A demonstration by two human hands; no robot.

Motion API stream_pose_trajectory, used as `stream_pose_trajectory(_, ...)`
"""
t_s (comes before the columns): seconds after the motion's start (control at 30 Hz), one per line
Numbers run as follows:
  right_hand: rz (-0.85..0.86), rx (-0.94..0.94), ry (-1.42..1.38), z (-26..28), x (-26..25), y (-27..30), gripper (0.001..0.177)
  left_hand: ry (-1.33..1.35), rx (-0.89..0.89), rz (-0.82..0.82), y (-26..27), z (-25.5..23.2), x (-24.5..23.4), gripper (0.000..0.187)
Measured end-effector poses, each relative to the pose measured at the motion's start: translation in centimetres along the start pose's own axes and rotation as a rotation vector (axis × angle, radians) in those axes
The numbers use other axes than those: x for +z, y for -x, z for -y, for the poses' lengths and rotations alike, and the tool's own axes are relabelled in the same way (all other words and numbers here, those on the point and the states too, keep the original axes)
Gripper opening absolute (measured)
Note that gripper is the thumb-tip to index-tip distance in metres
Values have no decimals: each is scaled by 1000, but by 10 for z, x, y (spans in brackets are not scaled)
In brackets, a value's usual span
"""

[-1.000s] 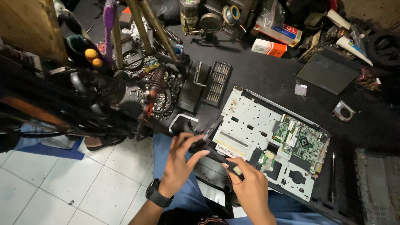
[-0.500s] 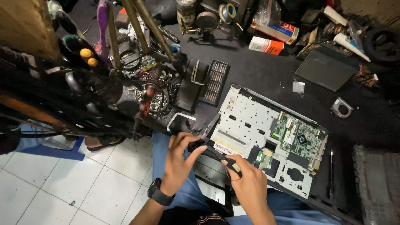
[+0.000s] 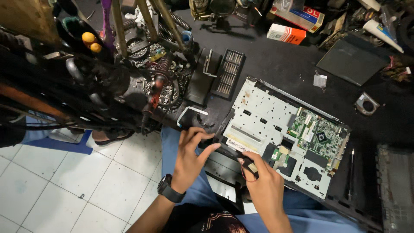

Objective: The person works on a disassembled laptop placed on their lap, using a screwdriver to remove screws from the motherboard area. They then handle a small fan component, placing it onto the motherboard and adjusting its position with their hands.

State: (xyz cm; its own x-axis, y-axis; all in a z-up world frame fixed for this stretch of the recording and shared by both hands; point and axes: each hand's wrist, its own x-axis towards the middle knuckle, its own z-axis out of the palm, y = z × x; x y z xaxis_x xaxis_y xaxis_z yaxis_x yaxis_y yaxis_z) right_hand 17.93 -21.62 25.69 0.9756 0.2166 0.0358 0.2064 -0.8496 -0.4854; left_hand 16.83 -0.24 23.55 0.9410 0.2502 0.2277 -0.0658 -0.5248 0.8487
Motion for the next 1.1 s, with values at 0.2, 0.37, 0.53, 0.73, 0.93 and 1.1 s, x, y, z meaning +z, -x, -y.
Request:
stream_pose_trajectory(0.2, -37, -102, 5, -9, 3, 3, 38, 13, 44, 19, -2, -1, -1, 37)
stream_pose_trajectory(0.37, -72, -78, 97, -9, 1, 3, 39, 10, 32, -24, 1, 4, 5, 31)
stream_pose_trajectory(0.53, -88, -108, 137, -8, 1, 3, 40, -8, 24, -23, 0, 2, 5, 29)
stream_pose_trajectory(0.73, -57, -157, 113, -8, 0, 5, 55, -65, -4, 64, 1, -2, 2, 38)
stream_pose_trajectory(0.93, -22, -54, 19, -13, -13, 15, 57, -55, 13, 104, 1, -7, 2, 37)
stream_pose_trajectory(1.1, -48, 578, -847, -55, -42, 42, 25, -75, -39, 124, 3, -13, 3, 39)
